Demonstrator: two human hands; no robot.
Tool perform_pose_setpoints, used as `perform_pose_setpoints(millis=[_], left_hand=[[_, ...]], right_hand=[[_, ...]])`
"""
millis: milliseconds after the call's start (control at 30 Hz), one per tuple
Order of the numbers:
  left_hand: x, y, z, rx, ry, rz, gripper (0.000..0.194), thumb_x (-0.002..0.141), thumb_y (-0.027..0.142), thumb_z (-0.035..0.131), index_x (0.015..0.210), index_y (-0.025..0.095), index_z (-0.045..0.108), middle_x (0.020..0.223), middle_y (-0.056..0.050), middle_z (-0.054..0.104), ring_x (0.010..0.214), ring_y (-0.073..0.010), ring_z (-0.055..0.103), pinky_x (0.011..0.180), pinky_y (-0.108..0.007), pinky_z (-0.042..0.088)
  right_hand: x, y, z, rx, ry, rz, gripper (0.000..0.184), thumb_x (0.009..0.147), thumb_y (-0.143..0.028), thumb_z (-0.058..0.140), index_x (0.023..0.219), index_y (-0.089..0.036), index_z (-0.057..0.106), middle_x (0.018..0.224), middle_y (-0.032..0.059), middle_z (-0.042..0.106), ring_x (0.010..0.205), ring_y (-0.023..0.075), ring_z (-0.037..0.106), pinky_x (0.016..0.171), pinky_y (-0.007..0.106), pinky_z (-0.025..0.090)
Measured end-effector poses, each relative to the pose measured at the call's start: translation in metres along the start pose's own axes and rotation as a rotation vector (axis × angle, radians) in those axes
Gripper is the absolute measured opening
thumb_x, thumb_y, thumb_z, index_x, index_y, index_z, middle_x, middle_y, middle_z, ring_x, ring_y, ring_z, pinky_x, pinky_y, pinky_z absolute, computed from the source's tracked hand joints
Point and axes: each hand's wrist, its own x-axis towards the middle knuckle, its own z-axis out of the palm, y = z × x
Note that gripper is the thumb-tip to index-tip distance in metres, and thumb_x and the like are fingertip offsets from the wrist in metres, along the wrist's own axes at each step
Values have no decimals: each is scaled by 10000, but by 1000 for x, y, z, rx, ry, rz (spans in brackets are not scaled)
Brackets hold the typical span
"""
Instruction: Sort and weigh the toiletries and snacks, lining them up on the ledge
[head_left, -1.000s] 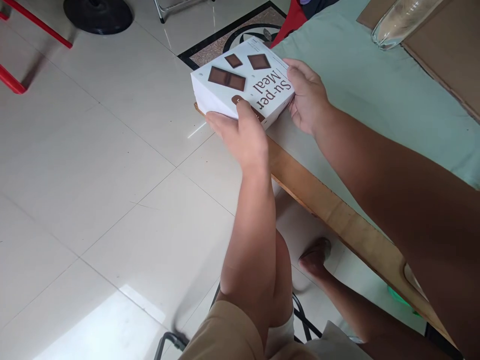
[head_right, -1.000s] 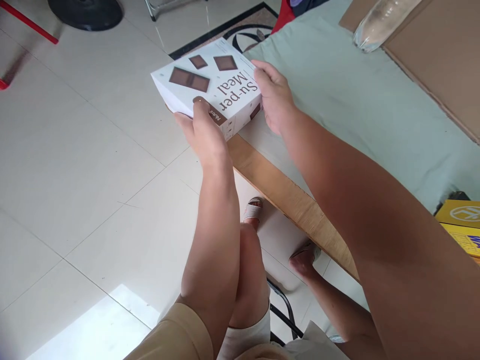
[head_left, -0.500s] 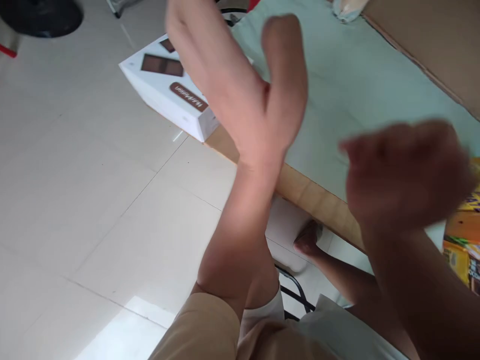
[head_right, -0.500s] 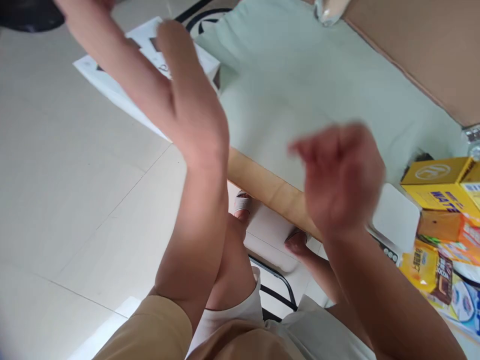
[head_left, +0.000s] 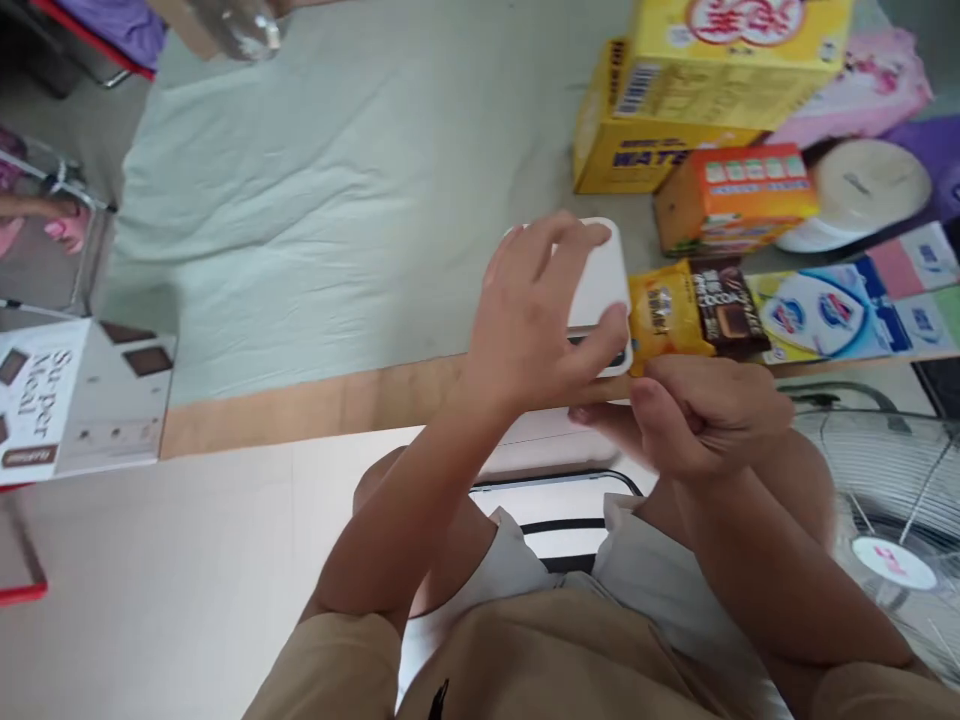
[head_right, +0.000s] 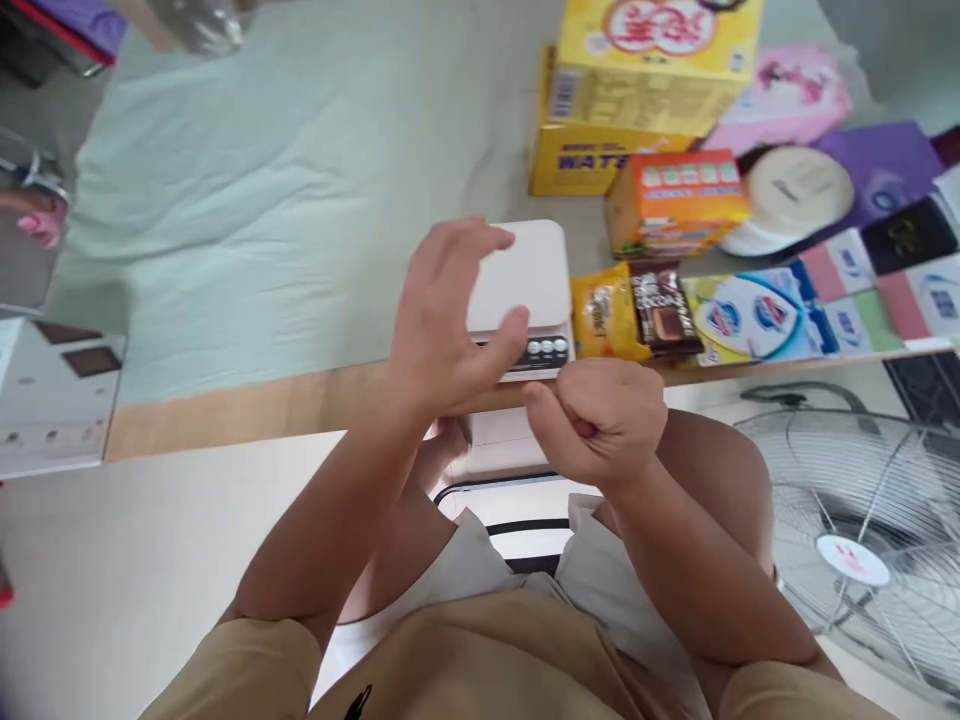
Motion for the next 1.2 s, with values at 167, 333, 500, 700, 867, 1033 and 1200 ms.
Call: perform_pose_setpoints(millis=[167,333,500,700,867,1033,1200], left_hand=[[28,40,58,133,-350,126,833,877,650,690,1538,177,505,1579,-165,559,1639,-405,328,1397,-609,134],[42,45,78,190,-506,115,1126,804,628,785,1673,98,304,1708,-196,417,1685,-424,203,1403,-609,88],[52,45,77,191,-542,70,1005,858,514,708,1677,137,264,1649,-157,507,1673,-396,256,1404,-616,62],[56,41,79,79,-478,54,893,810,462,729,1578,167,384,1566,-172,582,1588,-387,416,1409,-615,72],[56,49,63,-23,-371,18,839,822,560,747,1533,275,405,1550,-126,586,1540,-385,473,1406,-627,75],[55,35,26,16,-241,-76,897,810,565,780,1570,337,362,1524,-123,580,1517,-400,466,1389,-644,72],[47,0,18,66,-278,-68,847,795,565,789,1532,292,472,1440,-138,600,1436,-406,514,1371,-641,138]], right_hand=[[13,21,-55,-166,75,297,348,885,-207,604,575,-178,450,473,-67,378,466,37,318,466,208,244],[21,47,-88,-302,-47,688,184,812,-388,603,776,-214,652,639,-19,658,468,102,534,525,273,374],[18,62,-88,-235,-171,782,149,818,-369,622,879,-238,658,797,-7,735,520,119,581,587,300,417],[12,68,-86,-163,-111,649,74,870,-320,665,873,-249,648,687,-39,680,454,108,570,502,284,402],[12,60,-82,-98,49,605,48,878,-296,671,852,-254,673,728,-8,688,518,127,604,459,271,411],[18,46,-68,-104,-1,543,72,888,-294,662,837,-243,667,656,-30,640,484,95,537,455,254,398],[20,39,-39,-159,-123,448,42,898,-274,650,885,-238,666,712,-8,662,578,124,583,550,287,486]])
